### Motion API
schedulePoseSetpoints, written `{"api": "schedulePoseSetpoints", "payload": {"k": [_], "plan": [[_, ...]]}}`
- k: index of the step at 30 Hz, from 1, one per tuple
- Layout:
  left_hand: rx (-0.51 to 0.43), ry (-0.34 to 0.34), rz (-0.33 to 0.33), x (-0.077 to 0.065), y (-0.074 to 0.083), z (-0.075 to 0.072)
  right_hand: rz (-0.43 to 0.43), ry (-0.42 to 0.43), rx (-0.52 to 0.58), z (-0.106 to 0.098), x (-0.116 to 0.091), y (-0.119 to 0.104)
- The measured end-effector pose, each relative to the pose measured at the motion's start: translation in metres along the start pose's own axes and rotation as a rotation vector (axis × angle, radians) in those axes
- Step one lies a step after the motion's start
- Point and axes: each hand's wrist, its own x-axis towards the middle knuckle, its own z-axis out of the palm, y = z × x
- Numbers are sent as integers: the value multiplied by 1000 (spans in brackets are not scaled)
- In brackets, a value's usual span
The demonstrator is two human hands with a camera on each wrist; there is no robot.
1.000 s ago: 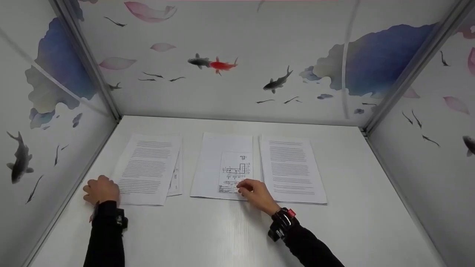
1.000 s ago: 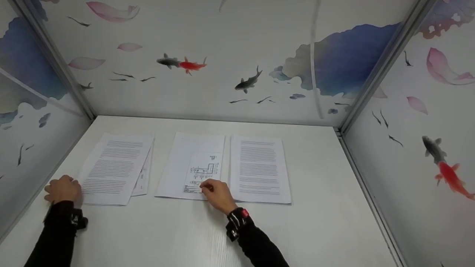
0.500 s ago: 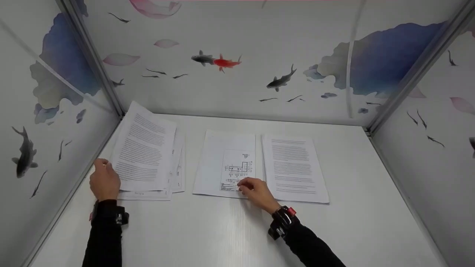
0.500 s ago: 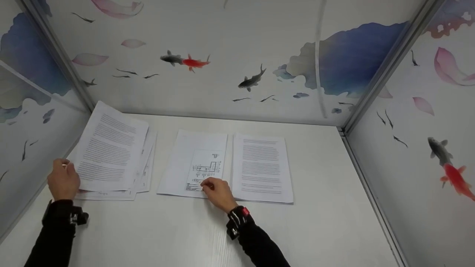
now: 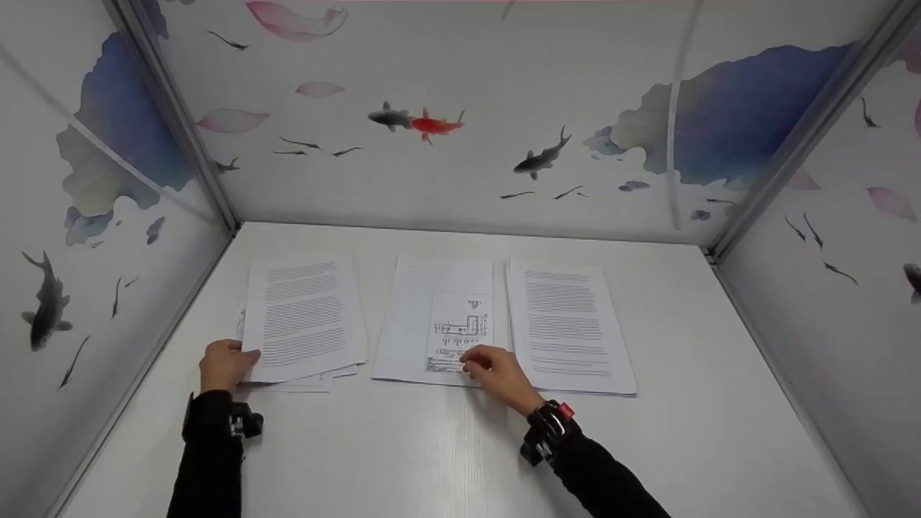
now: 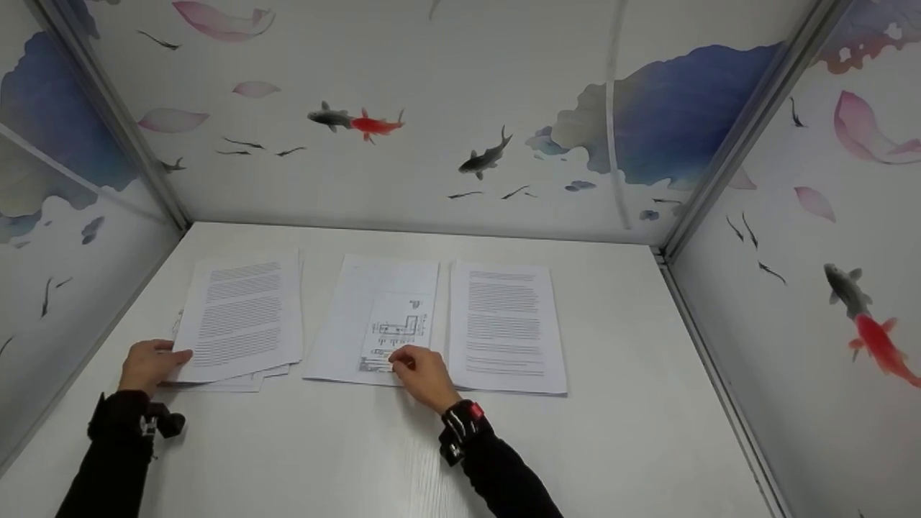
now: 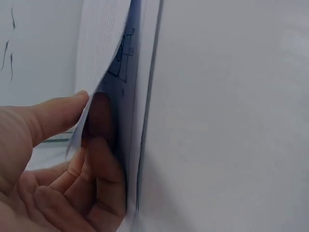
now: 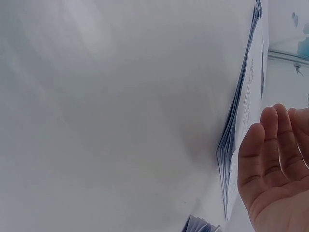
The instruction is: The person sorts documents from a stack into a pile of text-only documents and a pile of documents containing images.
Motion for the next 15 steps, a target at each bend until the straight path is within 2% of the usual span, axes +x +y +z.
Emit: {"api": "schedulePoseSetpoints", "payload": {"k": [2, 4, 6, 9, 12, 15], "plan": [[-13, 5, 35, 2, 2, 5, 2, 1, 6, 0, 0, 0], [-66, -1, 80, 2, 4, 8, -2, 1, 3, 2, 1, 4], [-166, -10, 103, 2, 6, 11, -3, 0, 8, 2, 1, 3], [-368, -30, 127, -2, 9, 17, 4, -4, 29, 3, 2, 3], [-555, -66, 155, -7, 18, 28, 59, -15, 114, 4, 4, 0], [-647, -115, 196, -15, 36, 47, 139, -23, 267, 4, 6, -4]]}}
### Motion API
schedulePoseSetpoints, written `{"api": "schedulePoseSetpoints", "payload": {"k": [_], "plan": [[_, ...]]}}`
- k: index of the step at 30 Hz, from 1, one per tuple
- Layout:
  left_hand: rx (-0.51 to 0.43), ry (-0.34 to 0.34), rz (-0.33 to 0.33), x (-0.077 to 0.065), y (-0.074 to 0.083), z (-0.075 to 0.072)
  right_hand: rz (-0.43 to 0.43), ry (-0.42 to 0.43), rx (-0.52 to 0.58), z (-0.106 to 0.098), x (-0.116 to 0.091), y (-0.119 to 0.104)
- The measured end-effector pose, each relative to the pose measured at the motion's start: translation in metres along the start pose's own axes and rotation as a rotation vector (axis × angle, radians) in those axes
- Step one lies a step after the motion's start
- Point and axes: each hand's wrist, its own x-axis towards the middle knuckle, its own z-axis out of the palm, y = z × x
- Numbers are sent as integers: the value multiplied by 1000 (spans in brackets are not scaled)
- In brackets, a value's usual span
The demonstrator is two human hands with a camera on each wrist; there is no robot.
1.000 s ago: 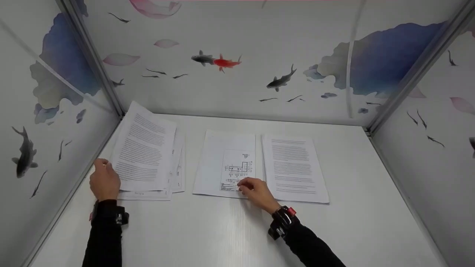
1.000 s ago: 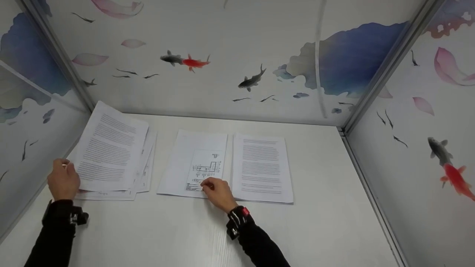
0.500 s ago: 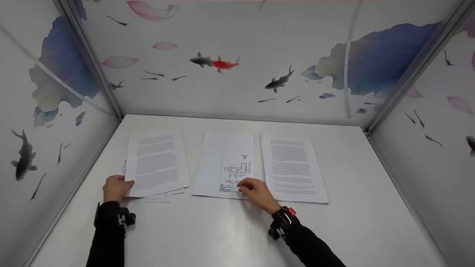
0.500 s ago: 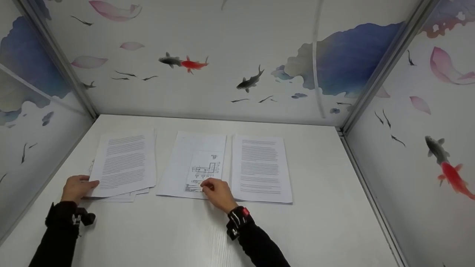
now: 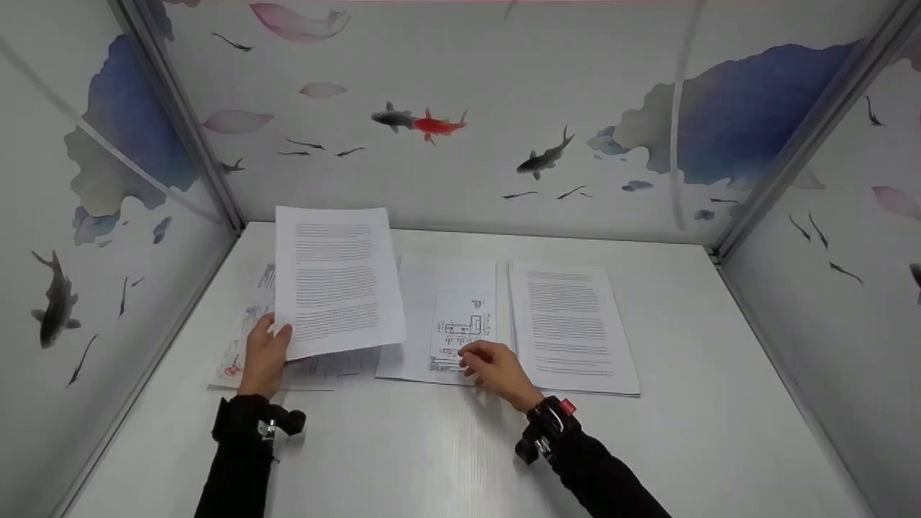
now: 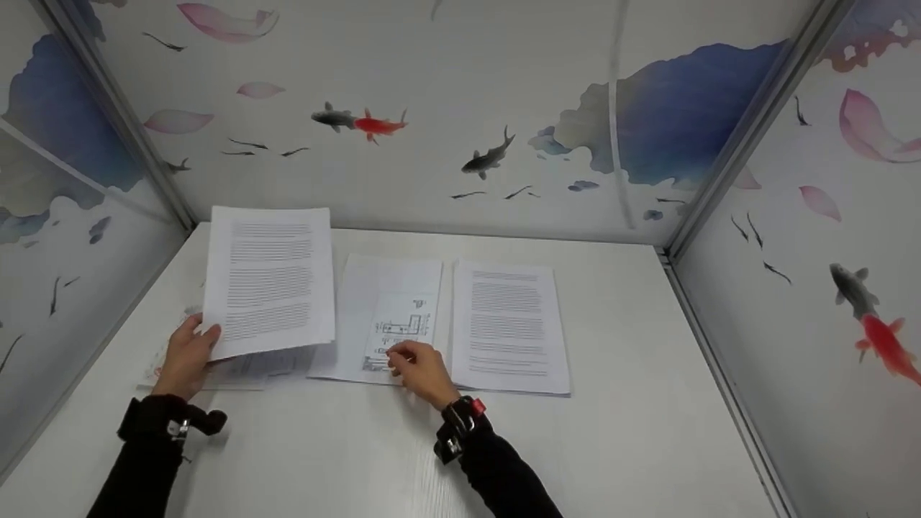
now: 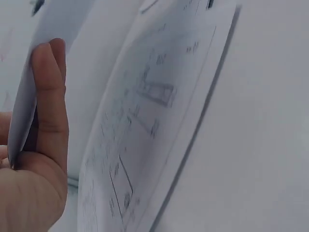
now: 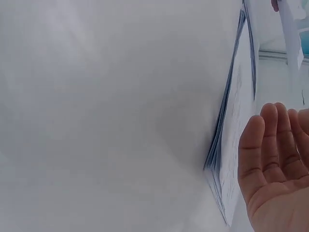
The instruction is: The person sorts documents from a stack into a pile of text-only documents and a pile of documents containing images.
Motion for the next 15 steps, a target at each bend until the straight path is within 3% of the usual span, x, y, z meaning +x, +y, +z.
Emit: {"api": "schedulePoseSetpoints", "payload": {"k": [4, 8, 15], "plan": [[11, -64, -9, -8, 4, 44, 88, -9, 187, 2, 3, -9], [42, -97, -14, -18, 6, 81, 131, 3, 227, 3, 5, -16], [39, -139, 122, -29, 1, 128, 66, 34, 273, -2, -1, -15]]}}
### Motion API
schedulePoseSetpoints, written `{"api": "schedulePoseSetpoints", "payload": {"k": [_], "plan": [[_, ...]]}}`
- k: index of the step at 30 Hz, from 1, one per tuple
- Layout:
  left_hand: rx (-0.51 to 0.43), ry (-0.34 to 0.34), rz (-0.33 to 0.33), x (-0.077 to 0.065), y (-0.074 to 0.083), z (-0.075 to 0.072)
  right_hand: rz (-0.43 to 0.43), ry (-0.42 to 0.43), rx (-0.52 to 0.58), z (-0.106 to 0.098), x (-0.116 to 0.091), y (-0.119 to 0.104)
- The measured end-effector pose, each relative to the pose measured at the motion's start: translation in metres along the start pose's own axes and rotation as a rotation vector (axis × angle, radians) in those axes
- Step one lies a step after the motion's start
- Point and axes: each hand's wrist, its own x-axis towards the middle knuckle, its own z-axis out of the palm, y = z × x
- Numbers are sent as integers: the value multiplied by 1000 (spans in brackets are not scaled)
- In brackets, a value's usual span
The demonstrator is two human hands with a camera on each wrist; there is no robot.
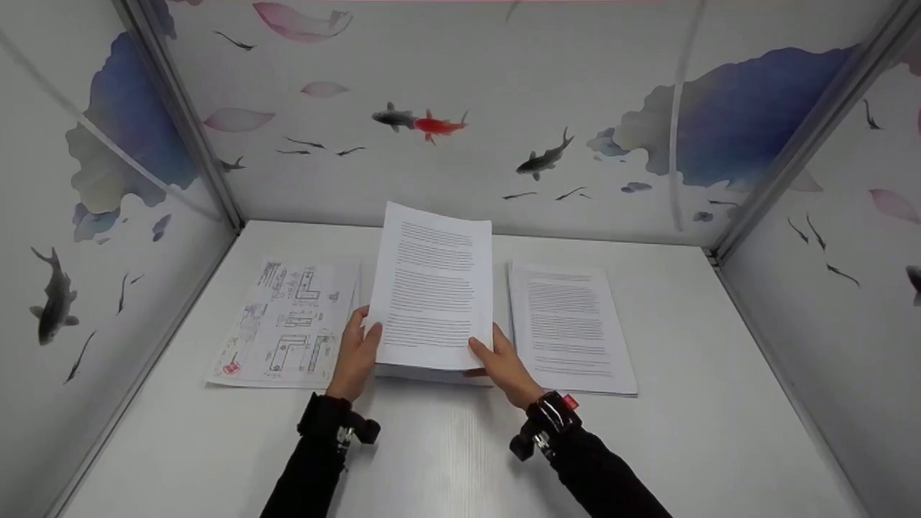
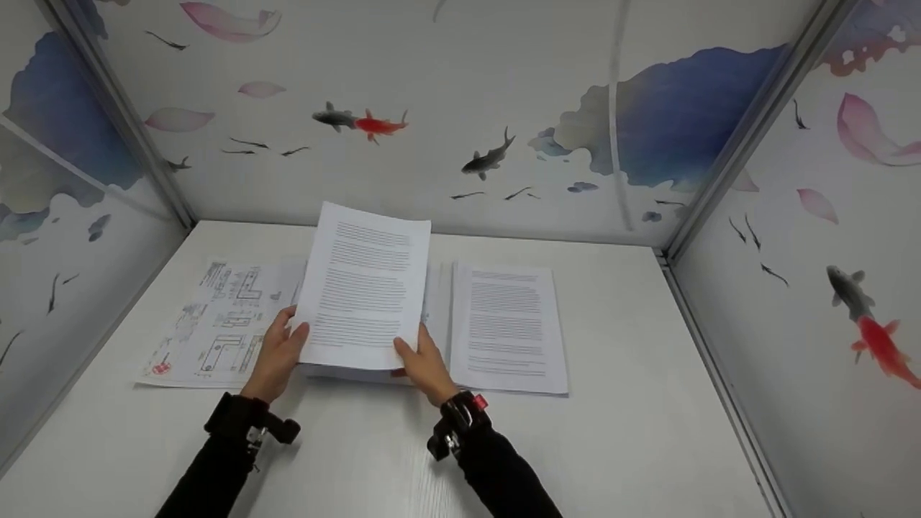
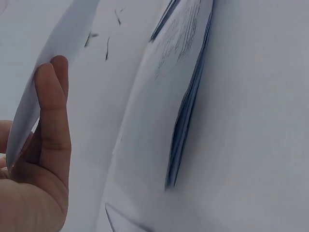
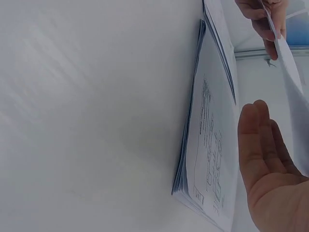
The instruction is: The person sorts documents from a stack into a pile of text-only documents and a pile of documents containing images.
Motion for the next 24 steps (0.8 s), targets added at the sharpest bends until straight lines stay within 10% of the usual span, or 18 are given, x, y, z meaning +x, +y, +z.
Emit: {"api": "schedulePoseSetpoints", "payload": {"k": [8, 17, 24], "plan": [[-18, 6, 85, -5, -10, 38, -74, 33, -27, -14, -3, 2], [-48, -78, -122, -13, -13, 48, -40, 145, -42, -31, -11, 2], [-102, -121, -225, -13, -8, 63, -70, 73, 91, -43, -13, -2]]}}
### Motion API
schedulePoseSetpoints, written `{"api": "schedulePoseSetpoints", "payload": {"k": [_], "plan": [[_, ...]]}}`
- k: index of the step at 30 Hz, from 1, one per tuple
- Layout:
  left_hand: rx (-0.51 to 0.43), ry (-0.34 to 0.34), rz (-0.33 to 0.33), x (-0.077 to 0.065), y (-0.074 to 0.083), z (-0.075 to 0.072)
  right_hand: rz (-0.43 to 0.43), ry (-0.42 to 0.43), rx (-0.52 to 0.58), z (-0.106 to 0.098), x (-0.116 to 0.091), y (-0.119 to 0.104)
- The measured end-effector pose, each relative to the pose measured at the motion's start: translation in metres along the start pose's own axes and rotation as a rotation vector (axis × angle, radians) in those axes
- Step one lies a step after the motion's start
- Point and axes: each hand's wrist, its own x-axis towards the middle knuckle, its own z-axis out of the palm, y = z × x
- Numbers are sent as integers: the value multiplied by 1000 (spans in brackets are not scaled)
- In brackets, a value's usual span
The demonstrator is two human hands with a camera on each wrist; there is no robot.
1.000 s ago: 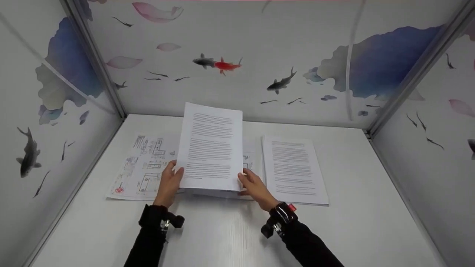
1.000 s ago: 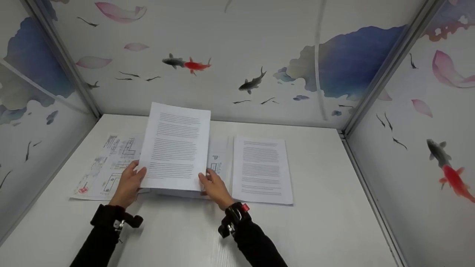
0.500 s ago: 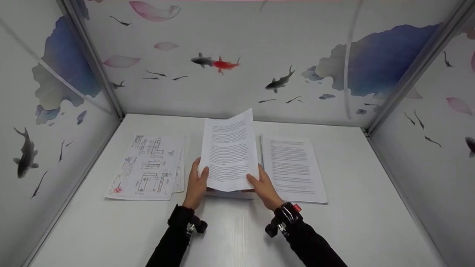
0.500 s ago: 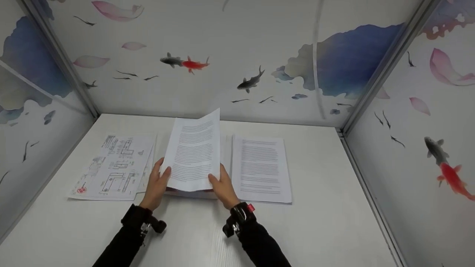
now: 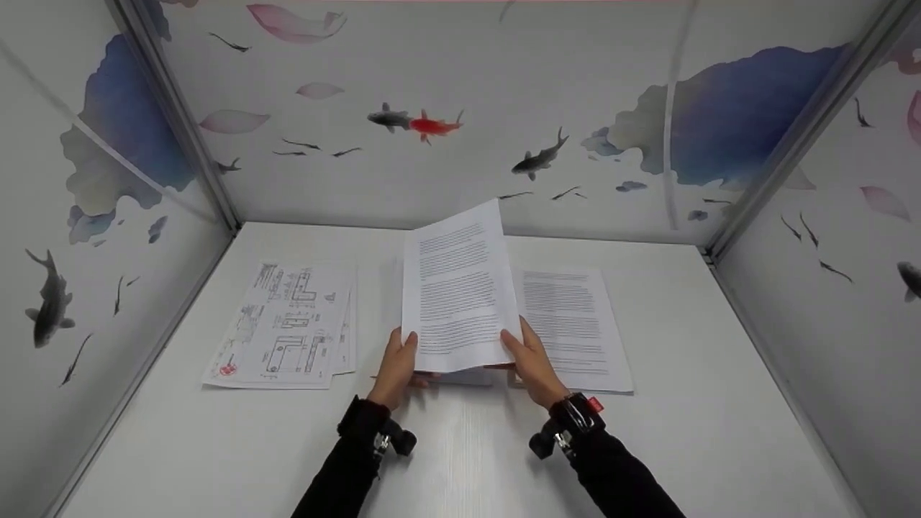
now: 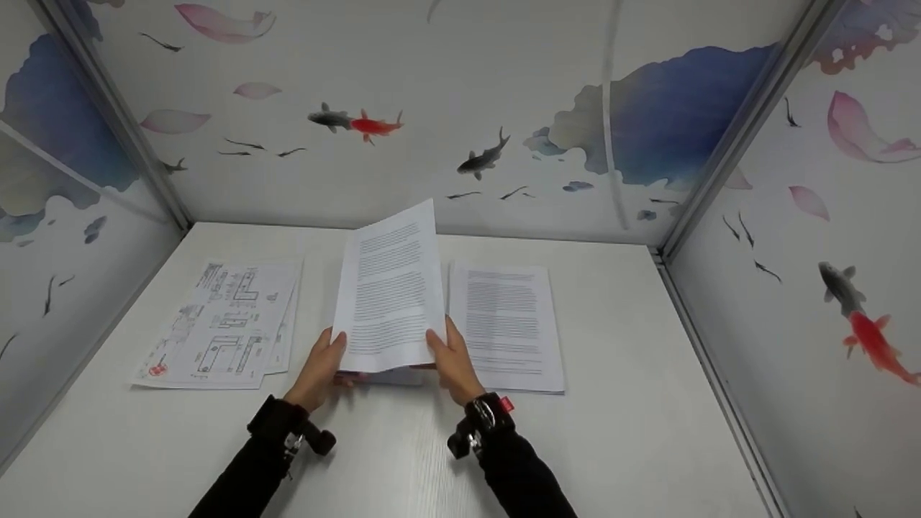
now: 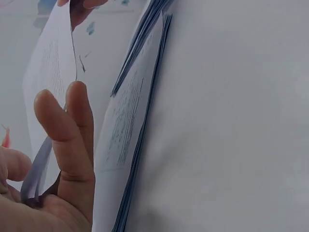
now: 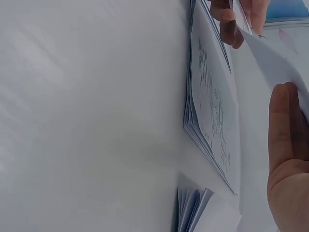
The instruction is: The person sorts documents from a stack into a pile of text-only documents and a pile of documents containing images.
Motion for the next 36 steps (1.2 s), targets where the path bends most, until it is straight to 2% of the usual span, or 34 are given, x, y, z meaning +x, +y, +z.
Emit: {"api": "schedulePoseSetpoints", "payload": {"k": [5, 10, 14, 19, 22, 24, 28, 30, 32, 36], "plan": [[-64, -37, 18, 4, 1, 15, 1, -38, 19, -11, -2, -3], [-48, -32, 55, 8, -1, 32, 10, 30, 3, -31, -5, 0], [-8, -33, 109, 10, -3, 48, 39, 114, -21, -51, -6, 1], [64, -29, 181, 8, -6, 65, 149, 312, -181, -73, -10, -1], [94, -71, 215, 5, -8, 77, 171, 398, -299, -84, -14, -1], [100, -127, 221, 5, -8, 85, 157, 432, -366, -92, -17, 1], [37, -251, 164, 3, -10, 96, 146, 469, -468, -107, -23, 4], [19, -283, 123, 3, -12, 99, 154, 476, -488, -114, -25, 5], [74, -274, 114, 2, -14, 103, 168, 474, -501, -120, -27, 4], [311, -247, 154, -1, -16, 113, 162, 494, -529, -130, -31, 3]]}}
